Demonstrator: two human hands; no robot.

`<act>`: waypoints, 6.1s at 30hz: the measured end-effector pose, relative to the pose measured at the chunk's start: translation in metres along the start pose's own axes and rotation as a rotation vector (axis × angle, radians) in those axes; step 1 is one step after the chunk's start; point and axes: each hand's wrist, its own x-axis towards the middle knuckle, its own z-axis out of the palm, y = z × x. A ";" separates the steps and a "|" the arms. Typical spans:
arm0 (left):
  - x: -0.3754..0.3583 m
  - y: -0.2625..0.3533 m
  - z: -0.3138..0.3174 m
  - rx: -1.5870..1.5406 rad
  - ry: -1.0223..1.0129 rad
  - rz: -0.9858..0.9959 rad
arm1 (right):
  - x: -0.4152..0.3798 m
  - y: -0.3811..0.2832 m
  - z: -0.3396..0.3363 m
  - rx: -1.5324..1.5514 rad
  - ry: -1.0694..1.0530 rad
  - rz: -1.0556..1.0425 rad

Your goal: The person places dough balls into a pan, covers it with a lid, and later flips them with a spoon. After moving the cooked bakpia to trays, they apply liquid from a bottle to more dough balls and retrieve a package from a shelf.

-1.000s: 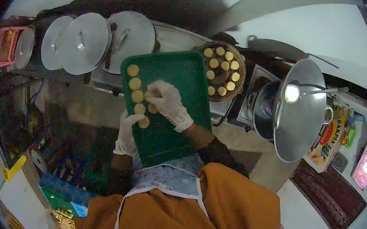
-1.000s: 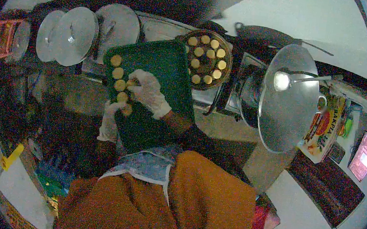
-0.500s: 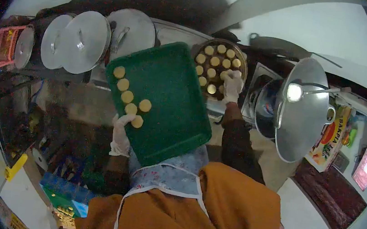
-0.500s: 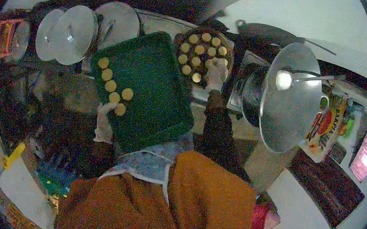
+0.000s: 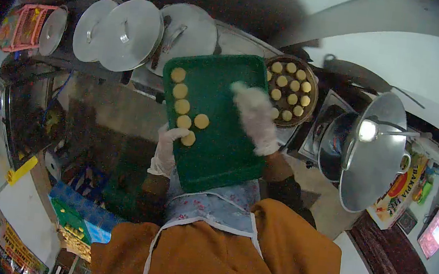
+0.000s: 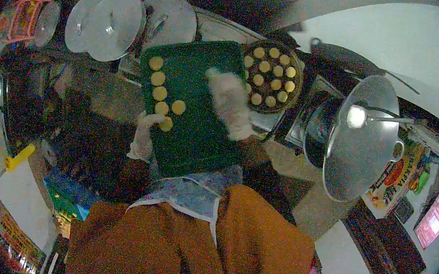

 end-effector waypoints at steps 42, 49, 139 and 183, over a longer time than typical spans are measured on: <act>0.002 -0.033 -0.041 -0.050 0.118 0.030 | -0.075 0.134 -0.017 -0.095 0.113 0.647; 0.000 -0.035 -0.037 -0.023 0.147 0.100 | -0.089 0.151 -0.003 -0.476 0.122 0.384; -0.071 0.101 -0.342 -0.497 0.678 0.267 | -0.045 0.101 -0.005 -0.877 0.206 0.854; -0.310 -0.062 -0.349 -1.239 1.390 1.299 | 0.220 -0.183 0.181 0.483 -0.210 0.247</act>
